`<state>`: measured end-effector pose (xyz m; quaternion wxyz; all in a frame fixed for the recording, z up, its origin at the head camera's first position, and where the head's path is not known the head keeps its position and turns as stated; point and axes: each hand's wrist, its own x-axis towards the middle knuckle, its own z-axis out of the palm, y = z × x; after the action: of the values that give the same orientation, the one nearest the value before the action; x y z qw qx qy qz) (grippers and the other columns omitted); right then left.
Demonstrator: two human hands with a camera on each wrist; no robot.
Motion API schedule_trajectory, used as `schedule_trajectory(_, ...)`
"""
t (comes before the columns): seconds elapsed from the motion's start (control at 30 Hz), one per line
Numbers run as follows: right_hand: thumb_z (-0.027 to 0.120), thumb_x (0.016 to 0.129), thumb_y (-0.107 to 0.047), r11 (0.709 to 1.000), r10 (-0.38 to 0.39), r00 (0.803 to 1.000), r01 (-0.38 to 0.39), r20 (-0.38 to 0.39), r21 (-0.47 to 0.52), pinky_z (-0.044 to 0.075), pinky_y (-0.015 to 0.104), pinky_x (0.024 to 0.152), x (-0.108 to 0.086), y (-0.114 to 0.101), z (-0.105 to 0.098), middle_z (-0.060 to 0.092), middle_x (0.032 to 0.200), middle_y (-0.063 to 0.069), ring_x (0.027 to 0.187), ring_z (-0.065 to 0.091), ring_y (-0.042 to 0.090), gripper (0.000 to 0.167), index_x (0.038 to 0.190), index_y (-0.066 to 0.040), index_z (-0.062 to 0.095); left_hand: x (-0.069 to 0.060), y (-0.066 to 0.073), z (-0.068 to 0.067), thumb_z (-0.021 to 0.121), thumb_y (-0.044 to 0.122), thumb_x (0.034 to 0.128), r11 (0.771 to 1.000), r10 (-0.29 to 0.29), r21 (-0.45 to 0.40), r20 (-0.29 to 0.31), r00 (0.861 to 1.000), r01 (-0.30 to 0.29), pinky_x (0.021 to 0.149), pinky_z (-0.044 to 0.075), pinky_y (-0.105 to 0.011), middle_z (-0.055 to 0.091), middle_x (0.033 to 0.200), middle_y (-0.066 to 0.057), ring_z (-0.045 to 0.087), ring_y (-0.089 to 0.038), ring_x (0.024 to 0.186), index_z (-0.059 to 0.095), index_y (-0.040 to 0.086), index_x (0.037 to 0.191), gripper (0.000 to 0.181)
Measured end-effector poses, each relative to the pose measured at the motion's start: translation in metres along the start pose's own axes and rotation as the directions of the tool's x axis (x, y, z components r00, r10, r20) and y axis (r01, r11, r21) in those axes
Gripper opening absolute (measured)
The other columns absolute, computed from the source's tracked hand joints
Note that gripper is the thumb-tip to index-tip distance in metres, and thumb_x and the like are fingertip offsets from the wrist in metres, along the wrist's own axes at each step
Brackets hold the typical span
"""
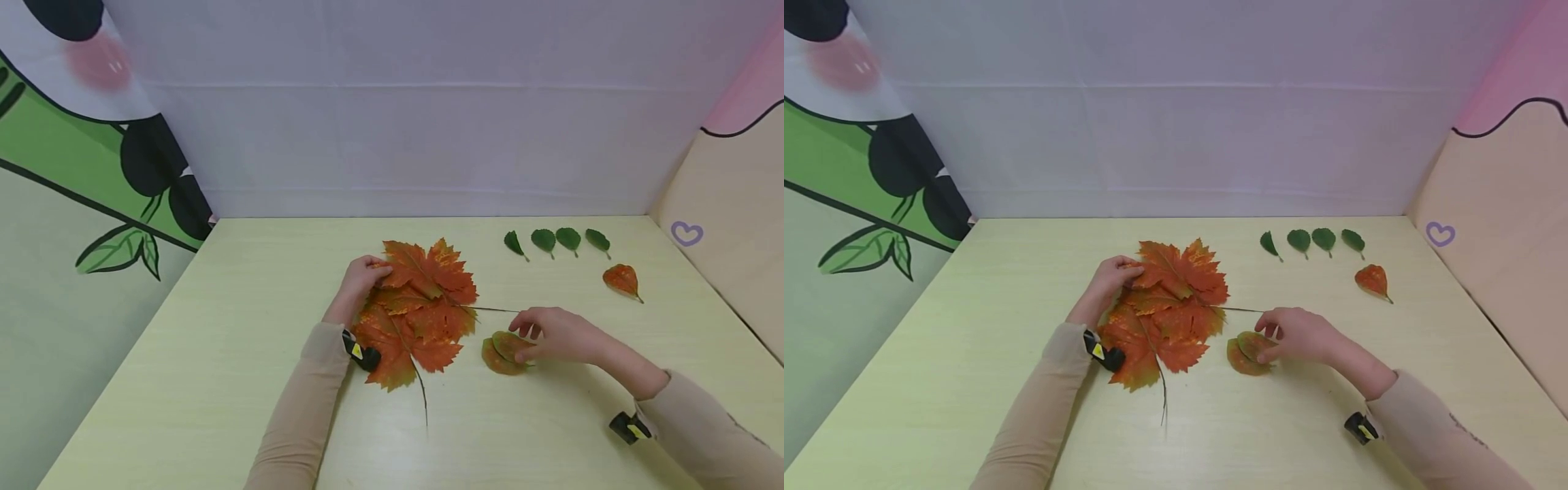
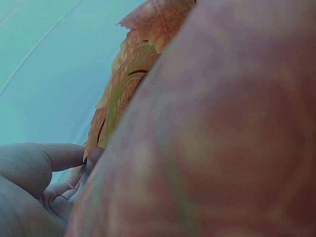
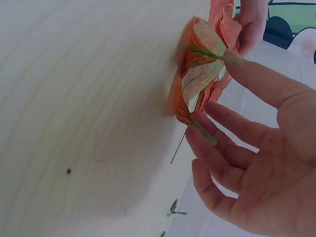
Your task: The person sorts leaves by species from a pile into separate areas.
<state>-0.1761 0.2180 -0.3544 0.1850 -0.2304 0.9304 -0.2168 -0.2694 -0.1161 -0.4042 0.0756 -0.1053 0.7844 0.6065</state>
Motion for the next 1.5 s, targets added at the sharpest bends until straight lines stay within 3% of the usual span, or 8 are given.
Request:
schedule_trajectory(0.33,0.079,0.067,-0.027,0.993,-0.079,0.997,0.08,0.017,-0.086,0.044,0.03,0.068,-0.002,-0.003,0.007,0.057,0.086,-0.006,0.081,0.052,0.013,0.044,0.104,-0.011,0.062,0.001,-0.001,0.0,0.062,0.017,0.0867,1.0,-0.002,-0.006,0.005,1.0,0.002,0.064,0.044,-0.024,0.055,0.08,-0.001,0.052,-0.014,0.067,0.058,0.004,0.103,0.021)
schedule_trajectory(1.03,0.077,0.068,-0.037,0.979,-0.052,0.989,0.024,-0.135,-0.203,0.039,0.025,0.058,0.004,-0.007,0.023,0.051,0.079,-0.006,0.07,0.048,0.008,0.033,0.088,-0.016,0.061,0.0,-0.001,0.0,0.061,0.015,0.087,1.0,0.009,-0.018,0.001,1.0,-0.009,0.063,0.045,-0.025,0.055,0.081,-0.003,0.052,-0.014,0.067,0.058,0.003,0.103,0.02)
schedule_trajectory(1.5,0.072,0.075,-0.033,0.984,-0.041,0.991,0.018,-0.126,-0.18,0.04,0.025,0.059,0.004,-0.006,0.023,0.054,0.079,-0.006,0.069,0.049,0.007,0.027,0.091,-0.013,0.063,0.001,-0.001,0.001,0.061,0.014,0.0873,1.0,0.007,-0.011,0.009,1.0,-0.007,0.063,0.045,-0.024,0.055,0.086,-0.005,0.052,-0.014,0.068,0.057,0.003,0.106,0.022)
